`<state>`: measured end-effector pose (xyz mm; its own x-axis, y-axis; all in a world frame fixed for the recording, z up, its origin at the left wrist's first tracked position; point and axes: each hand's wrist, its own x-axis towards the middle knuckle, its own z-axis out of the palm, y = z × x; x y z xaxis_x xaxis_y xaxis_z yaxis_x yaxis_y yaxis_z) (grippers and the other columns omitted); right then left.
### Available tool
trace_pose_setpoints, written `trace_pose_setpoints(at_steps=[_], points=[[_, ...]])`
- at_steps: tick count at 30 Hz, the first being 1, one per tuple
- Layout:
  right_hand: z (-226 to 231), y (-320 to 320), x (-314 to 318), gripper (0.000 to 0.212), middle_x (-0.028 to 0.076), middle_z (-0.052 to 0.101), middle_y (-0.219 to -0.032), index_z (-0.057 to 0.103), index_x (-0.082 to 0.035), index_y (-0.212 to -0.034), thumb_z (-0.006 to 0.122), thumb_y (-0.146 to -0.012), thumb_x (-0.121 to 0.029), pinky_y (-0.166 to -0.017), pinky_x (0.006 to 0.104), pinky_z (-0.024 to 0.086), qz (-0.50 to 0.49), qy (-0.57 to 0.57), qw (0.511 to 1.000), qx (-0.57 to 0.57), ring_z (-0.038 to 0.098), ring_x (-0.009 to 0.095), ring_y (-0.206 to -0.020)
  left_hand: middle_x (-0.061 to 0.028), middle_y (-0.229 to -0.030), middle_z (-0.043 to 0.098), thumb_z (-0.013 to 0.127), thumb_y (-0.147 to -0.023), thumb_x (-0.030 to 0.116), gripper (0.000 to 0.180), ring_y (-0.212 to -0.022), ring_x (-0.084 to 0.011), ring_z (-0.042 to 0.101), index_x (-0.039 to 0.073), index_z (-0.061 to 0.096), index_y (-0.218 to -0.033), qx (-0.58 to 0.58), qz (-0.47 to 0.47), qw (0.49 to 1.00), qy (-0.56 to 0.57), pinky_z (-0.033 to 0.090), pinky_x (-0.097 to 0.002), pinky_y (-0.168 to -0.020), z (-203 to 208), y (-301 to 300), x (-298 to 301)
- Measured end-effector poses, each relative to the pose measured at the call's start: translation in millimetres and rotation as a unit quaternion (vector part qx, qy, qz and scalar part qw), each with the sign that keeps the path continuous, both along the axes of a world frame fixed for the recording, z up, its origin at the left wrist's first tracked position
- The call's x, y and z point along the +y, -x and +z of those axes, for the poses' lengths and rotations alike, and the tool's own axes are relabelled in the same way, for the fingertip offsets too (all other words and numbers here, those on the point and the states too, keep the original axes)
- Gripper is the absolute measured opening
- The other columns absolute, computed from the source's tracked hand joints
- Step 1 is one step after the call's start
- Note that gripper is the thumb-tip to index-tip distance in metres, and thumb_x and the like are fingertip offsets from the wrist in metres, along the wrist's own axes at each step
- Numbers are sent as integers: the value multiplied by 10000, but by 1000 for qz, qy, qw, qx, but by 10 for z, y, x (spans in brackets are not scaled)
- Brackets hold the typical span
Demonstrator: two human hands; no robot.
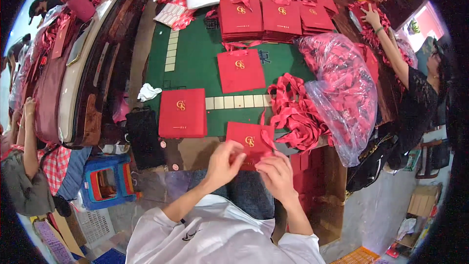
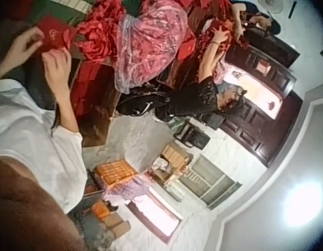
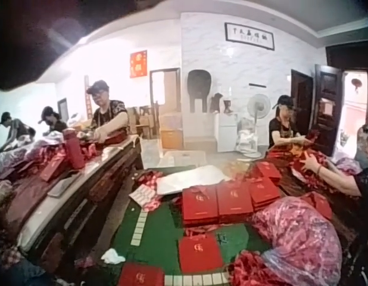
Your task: The person picks up a stack of red gift bags, places them on the table, and then threads a red ribbon through the holes of a single bag to tie it into a bow.
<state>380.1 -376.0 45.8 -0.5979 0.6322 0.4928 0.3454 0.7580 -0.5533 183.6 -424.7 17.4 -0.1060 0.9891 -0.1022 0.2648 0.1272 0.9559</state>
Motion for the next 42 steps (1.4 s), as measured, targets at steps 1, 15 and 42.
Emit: trace_pose_setpoints(at_steps=[1,15,42], points=[[27,-23,2,300,39,630,-967,684,-126,-972,781,-701,-40,-896,437,493,-1,1,1000,0,619,249,-931,-121,-1022,574,656,-876,56,254,-928,-245,597,21,561,-1108,230,62,966,-99,500,-346,-799,66,26,12],[-209,260,126,150,145,645,-872,631,-31,-953,707,-825,-13,-696,394,511,-153,148,977,-5,648,334,-804,-180,-1184,526,696,-789,28,493,-1055,-375,500,15,517,-1248,288,74,943,-146,438,-452,-929,-113,110,444],[-300,540,116,111,139,679,-836,636,-19,-898,693,-840,-94,-695,378,525,-228,230,943,73,673,296,-762,-79,-907,611,629,-748,28,191,-917,-293,535,67,608,-934,360,-61,911,-189,460,-409,-789,187,76,500]])
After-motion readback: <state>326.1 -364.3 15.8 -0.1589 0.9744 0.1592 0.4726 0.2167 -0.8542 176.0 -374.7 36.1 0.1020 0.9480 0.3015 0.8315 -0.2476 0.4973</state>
